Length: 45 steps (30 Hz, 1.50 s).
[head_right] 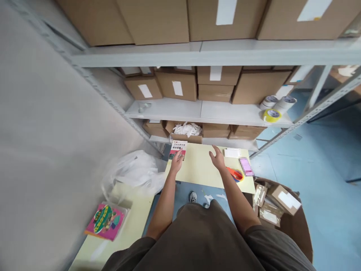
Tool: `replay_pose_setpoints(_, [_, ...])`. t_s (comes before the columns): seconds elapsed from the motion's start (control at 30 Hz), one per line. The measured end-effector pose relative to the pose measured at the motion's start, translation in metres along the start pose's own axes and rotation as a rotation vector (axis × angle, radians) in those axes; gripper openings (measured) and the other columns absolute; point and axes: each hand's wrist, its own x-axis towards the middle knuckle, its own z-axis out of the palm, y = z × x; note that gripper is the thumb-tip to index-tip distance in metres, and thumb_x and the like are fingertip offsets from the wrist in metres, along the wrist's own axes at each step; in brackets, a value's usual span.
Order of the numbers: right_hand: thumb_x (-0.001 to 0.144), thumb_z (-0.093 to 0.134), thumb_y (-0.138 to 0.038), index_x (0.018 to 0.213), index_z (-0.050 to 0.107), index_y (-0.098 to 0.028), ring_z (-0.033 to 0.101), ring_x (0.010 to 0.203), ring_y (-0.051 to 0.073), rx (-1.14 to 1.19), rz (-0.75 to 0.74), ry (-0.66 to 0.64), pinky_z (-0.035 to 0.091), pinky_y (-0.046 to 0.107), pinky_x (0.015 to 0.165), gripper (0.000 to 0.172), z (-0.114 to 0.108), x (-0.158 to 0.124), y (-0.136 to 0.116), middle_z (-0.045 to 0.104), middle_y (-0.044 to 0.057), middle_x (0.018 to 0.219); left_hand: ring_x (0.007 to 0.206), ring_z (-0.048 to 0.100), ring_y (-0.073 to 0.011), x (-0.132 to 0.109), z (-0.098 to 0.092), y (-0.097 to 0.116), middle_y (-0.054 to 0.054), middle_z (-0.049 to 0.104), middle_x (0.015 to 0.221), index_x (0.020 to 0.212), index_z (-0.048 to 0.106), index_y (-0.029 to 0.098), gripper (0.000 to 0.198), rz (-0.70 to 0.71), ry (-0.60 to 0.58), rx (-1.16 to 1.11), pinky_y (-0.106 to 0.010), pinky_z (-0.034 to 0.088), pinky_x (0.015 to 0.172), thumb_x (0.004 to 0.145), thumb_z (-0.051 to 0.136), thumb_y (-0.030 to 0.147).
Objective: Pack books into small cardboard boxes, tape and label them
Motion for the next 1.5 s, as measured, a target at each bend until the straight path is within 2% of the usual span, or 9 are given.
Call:
replay_pose_setpoints(0.2, [0.103,0.051,-0.058,0.162,0.053,-0.023,0.053,0.151,0.033,0.118,-0.187,-0.23,0.051,0.055,0.119,0.068,0.051,0.011,-0.055,0.055,0.015,0.165,0.156,0.049,-0.0309,-0.056,-0.055,0.0,-0.01,0.055,0.166,0.157,0.059,0.026,0.058,-0.022,0.341,-0.023,-0.047,0.043,0.128,0.102,0.067,0.042])
replay_pose_setpoints(0.33, [0.104,0.05,-0.057,0.164,0.05,-0.023,0.05,0.154,0.034,0.177,-0.313,-0.382,0.048,0.057,0.123,0.069,0.104,-0.005,-0.095,0.054,0.015,0.166,0.154,0.051,-0.0318,-0.129,-0.099,-0.01,-0.01,0.055,0.166,0.156,0.061,0.028,0.058,-0.062,0.569,-0.015,-0.05,0.045,0.126,0.1,0.069,0.043])
replay_pose_setpoints(0.5, [0.104,0.052,-0.051,0.164,0.051,-0.022,0.048,0.156,0.033,0.197,-0.488,-0.605,0.04,0.056,0.129,0.067,0.169,-0.057,-0.159,0.055,0.015,0.165,0.153,0.051,-0.0338,-0.24,-0.158,-0.014,-0.012,0.053,0.167,0.158,0.059,0.028,0.061,-0.103,0.85,0.008,-0.052,0.046,0.124,0.101,0.07,0.047])
replay_pose_setpoints(0.63, [0.103,0.053,-0.045,0.165,0.05,-0.02,0.047,0.157,0.031,0.183,-0.627,-0.765,0.038,0.055,0.131,0.067,0.216,-0.119,-0.212,0.054,0.014,0.166,0.155,0.048,-0.0338,-0.33,-0.201,-0.017,-0.012,0.051,0.169,0.161,0.056,0.026,0.064,-0.135,1.02,0.0,-0.05,0.045,0.125,0.102,0.07,0.047])
replay_pose_setpoints(0.77, [0.103,0.053,-0.043,0.166,0.049,-0.021,0.046,0.157,0.029,0.17,-0.732,-0.898,0.039,0.054,0.13,0.067,0.266,-0.2,-0.258,0.052,0.014,0.168,0.156,0.047,-0.0322,-0.422,-0.24,-0.036,-0.011,0.05,0.17,0.163,0.054,0.027,0.063,-0.139,1.207,-0.025,-0.048,0.043,0.127,0.103,0.067,0.042])
replay_pose_setpoints(0.97, [0.101,0.053,-0.04,0.165,0.051,-0.019,0.044,0.159,0.029,0.15,-0.864,-1.075,0.035,0.052,0.133,0.067,0.332,-0.355,-0.316,0.053,0.014,0.167,0.157,0.046,-0.0324,-0.573,-0.294,-0.084,-0.012,0.053,0.167,0.16,0.057,0.026,0.063,-0.224,1.384,-0.085,-0.051,0.038,0.13,0.101,0.069,0.041])
replay_pose_setpoints(1.13, [0.102,0.051,-0.037,0.164,0.051,-0.018,0.04,0.162,0.029,0.027,-0.917,-1.192,0.034,0.053,0.132,0.065,0.384,-0.481,-0.345,0.05,0.015,0.169,0.157,0.048,-0.0313,-0.686,-0.334,-0.131,-0.014,0.054,0.166,0.156,0.06,0.026,0.064,-0.346,1.467,-0.141,-0.051,0.037,0.13,0.096,0.074,0.045])
replay_pose_setpoints(1.33, [0.102,0.05,-0.029,0.163,0.051,-0.016,0.041,0.16,0.027,-0.185,-0.99,-1.276,0.035,0.048,0.132,0.063,0.438,-0.572,-0.338,0.051,0.016,0.168,0.157,0.046,-0.0325,-0.766,-0.354,-0.193,-0.018,0.059,0.16,0.142,0.068,0.02,0.062,-0.505,1.515,-0.169,-0.047,0.034,0.131,0.086,0.083,0.044])
replay_pose_setpoints(1.5, [0.099,0.053,-0.023,0.164,0.047,-0.008,0.045,0.158,0.03,-0.488,-1.06,-1.396,0.042,0.046,0.126,0.067,0.473,-0.618,-0.298,0.052,0.022,0.166,0.132,0.067,-0.0354,-0.794,-0.346,-0.244,-0.013,0.078,0.123,0.121,0.071,0.023,0.05,-0.734,1.381,-0.301,-0.045,0.051,0.111,0.077,0.089,0.039])
